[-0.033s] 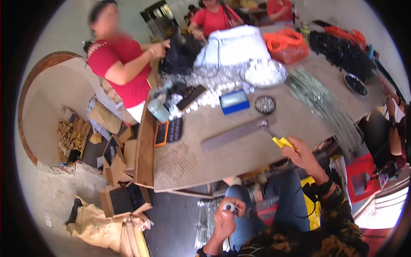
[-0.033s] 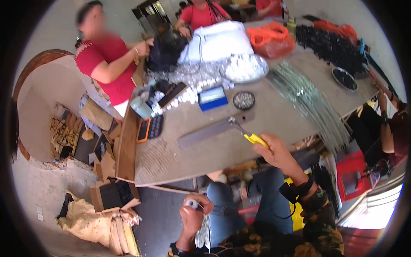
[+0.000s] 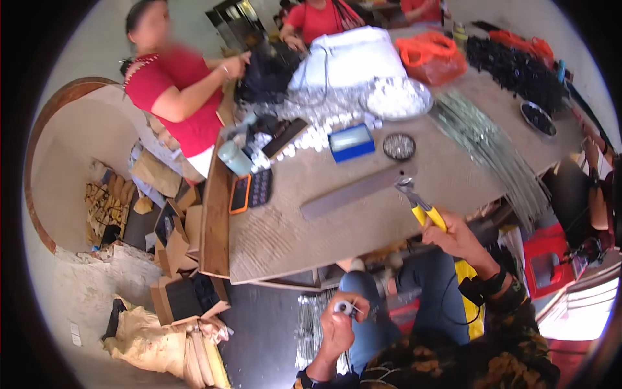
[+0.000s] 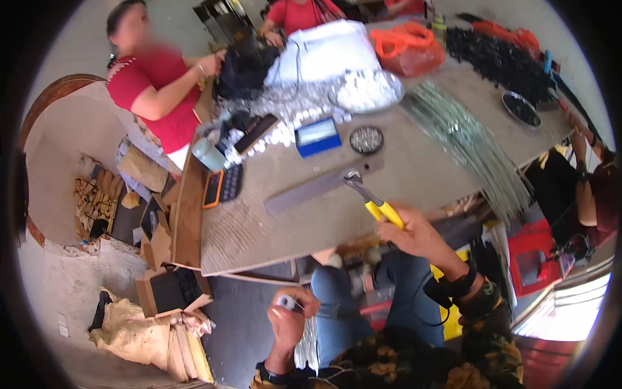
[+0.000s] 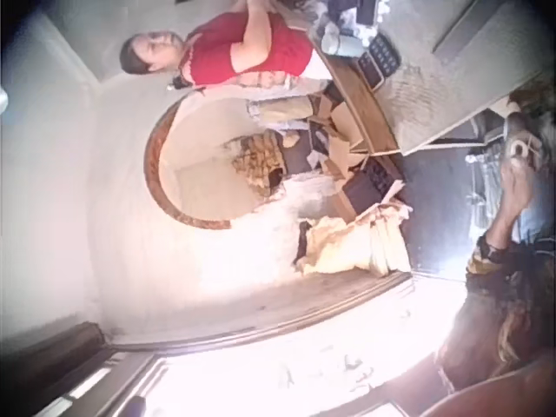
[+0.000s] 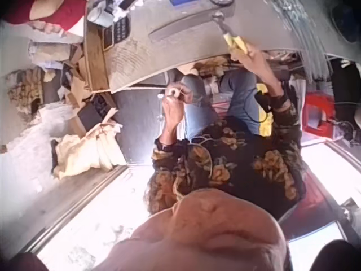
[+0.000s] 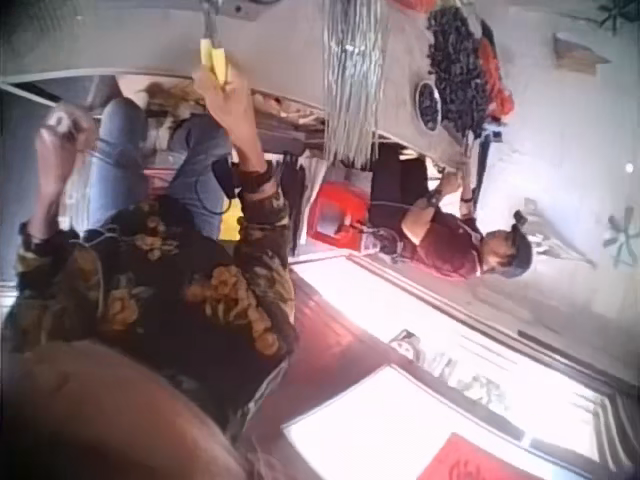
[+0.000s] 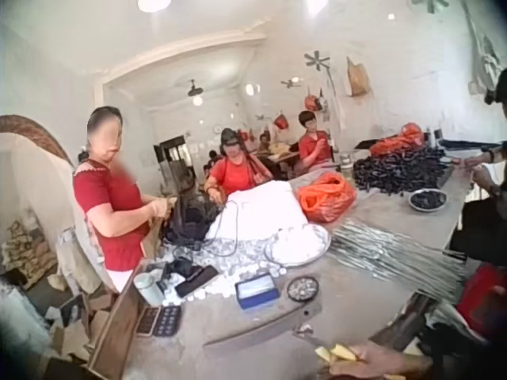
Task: The person holds a group of metal umbrella ribs and inserts them into a white plastic runner by hand. The person then uses pliers to adjust the metal components near the plastic runner while holding the assembly.
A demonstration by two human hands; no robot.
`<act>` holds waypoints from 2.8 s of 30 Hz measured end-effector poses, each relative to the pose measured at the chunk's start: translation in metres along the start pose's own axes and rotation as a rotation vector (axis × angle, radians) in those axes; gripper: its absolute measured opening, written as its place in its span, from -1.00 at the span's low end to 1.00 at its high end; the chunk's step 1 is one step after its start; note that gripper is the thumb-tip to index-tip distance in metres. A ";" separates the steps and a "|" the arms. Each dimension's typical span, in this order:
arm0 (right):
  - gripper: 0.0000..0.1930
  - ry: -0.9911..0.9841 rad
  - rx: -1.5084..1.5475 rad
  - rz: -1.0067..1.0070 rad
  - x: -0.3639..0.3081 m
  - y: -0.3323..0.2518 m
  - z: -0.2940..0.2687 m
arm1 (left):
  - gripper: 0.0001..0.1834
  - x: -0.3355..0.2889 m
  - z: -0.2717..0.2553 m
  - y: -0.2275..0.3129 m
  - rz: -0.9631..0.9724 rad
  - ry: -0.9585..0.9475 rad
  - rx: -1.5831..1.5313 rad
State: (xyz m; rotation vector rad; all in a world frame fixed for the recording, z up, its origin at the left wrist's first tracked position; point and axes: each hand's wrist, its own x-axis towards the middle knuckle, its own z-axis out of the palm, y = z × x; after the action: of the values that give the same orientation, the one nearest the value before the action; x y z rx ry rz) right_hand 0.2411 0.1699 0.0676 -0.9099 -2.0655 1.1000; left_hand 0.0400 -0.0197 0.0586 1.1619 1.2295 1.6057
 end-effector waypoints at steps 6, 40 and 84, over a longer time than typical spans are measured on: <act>-0.72 -0.226 -0.354 -0.391 -0.026 -0.065 0.019 | -0.28 0.004 -0.001 -0.003 -0.021 0.012 -0.025; -0.75 0.197 -0.793 -0.558 -0.080 -0.051 0.067 | -0.26 -0.011 0.018 0.011 0.084 0.112 0.309; -0.44 -1.379 0.550 0.464 -0.057 -0.024 -0.032 | -0.43 0.017 0.001 0.023 0.012 -0.713 0.036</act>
State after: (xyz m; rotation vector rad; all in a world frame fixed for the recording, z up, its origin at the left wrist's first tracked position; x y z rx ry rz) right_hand 0.2918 0.1286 0.0914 -0.2793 -2.1971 2.9426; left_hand 0.0346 -0.0083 0.0850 1.5773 0.7774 1.0202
